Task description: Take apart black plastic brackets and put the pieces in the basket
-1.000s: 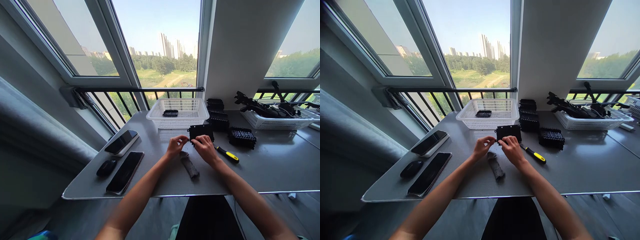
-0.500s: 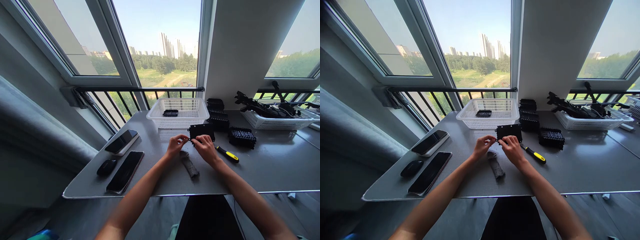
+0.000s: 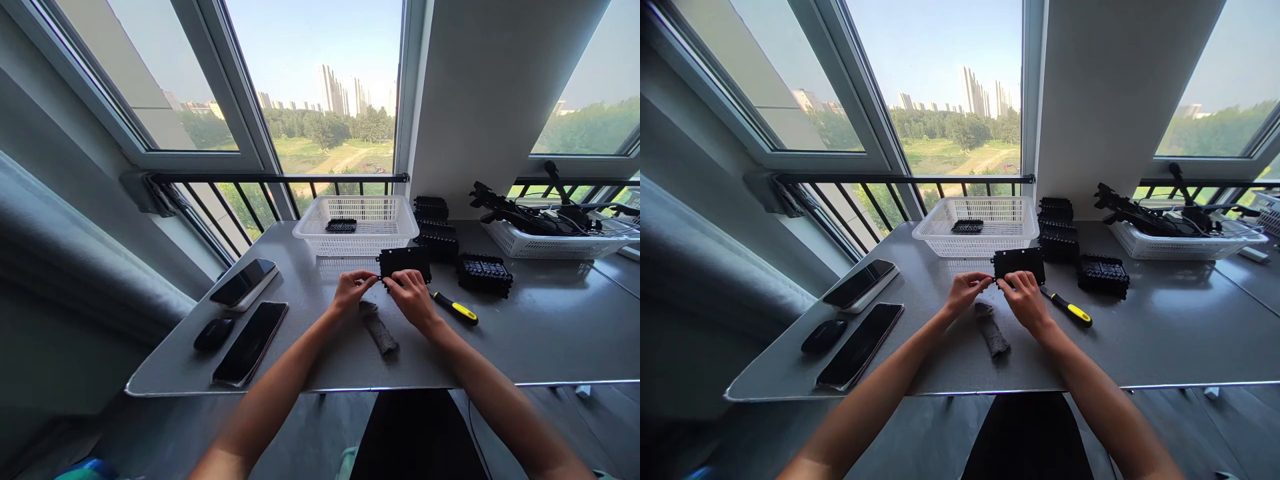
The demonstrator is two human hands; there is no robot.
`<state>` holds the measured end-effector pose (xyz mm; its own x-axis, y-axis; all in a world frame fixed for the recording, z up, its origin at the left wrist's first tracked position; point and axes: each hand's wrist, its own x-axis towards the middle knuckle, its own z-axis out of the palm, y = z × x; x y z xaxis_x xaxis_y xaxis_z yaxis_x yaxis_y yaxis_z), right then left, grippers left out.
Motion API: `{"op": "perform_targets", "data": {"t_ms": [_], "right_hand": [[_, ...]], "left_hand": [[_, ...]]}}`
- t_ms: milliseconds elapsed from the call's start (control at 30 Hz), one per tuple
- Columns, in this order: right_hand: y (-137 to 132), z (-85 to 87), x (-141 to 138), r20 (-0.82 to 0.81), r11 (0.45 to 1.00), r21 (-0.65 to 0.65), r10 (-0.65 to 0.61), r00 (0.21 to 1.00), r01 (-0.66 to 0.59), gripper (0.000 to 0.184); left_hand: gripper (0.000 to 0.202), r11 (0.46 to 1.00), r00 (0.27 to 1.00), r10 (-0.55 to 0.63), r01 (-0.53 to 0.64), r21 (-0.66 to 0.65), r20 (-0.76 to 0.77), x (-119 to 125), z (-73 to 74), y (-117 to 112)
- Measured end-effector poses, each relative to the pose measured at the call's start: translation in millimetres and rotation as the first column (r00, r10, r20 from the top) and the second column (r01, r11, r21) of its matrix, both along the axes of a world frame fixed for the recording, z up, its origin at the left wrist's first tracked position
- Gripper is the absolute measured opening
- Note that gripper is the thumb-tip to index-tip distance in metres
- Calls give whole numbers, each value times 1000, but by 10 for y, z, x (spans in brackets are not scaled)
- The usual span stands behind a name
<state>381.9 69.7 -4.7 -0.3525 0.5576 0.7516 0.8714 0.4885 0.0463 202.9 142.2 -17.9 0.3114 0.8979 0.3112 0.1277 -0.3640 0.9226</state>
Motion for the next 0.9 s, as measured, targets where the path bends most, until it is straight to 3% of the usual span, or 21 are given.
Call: {"op": "perform_targets", "data": {"t_ms": [500,900], "right_hand": [[-1,-32,0,34,999,-47,-12,999,13,28],[0,-30,12,52,999,-35,4,999,-3,26]], "left_hand": [[39,978,987,-77,101,-180,138,46,66,-39],[34,961,976,-138,174,-216,171,45,112,-69]]}}
